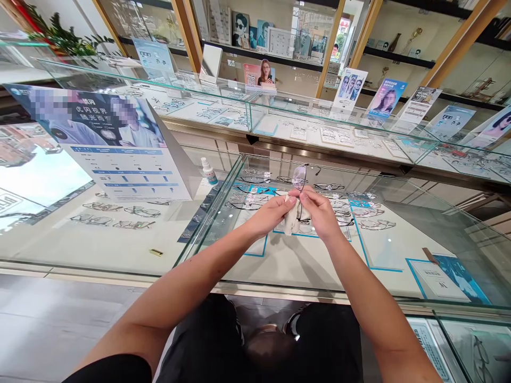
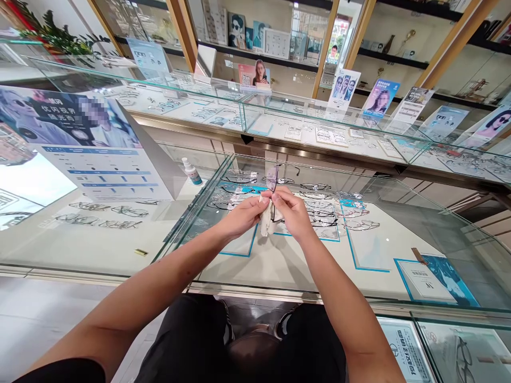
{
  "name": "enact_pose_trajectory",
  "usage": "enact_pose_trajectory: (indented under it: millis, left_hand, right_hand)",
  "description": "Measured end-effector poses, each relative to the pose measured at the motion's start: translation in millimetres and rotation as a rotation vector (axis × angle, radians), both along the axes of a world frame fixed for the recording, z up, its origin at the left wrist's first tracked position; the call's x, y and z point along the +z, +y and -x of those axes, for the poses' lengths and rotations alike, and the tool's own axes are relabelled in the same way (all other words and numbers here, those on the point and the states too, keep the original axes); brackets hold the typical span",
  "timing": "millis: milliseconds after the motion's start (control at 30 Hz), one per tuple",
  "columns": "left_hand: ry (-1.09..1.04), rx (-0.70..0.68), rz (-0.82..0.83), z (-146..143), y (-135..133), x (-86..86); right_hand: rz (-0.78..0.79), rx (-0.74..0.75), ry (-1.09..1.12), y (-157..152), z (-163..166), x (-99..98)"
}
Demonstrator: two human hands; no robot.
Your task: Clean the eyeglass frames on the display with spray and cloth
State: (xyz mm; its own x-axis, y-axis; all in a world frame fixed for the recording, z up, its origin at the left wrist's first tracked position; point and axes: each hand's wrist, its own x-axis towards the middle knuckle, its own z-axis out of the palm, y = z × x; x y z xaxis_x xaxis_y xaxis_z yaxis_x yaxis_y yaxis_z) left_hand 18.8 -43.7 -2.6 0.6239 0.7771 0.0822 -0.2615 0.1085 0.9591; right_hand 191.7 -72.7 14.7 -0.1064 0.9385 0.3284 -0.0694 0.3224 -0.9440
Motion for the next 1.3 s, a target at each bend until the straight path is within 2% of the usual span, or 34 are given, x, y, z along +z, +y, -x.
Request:
enact_pose_trajectory:
  millis: [267,400,633,900,1167,1300]
  left_hand:
    - [-0.053,0.045,0.032,-2.6,-3.0,7.7]
    - [-0.088,0.05,0.073,-3.4,-3.9,9.2]
    - [-0.057,0.05,0.029,-1.6,-2.6,6.1]
    - [-0.014,-0.014,-0.043,1.7,-5.9,13.0]
    - [0.07,0.161,-0.154,-1.1,-5.5,12.2]
    - [0.073,0.165,-0.154,-1.1,-5.3,12.1]
  right_hand:
    - [0.013,0.03,-0.057,-0.8,-1.5,3.3]
    - [-0.033,0.04,-0.045,-0.1,-1.9,3.9]
    - [-0.008,-0.078,0.09,1.7,-0.1,1.2]
    - [0.063,-0.177,0.153,5.6,-0.6,-1.7]
    - [0.006,-0.096,0.1,3.8,2.0,-3.9]
    - [0.018,-0.107,0.144,3.0,3.2,-2.3]
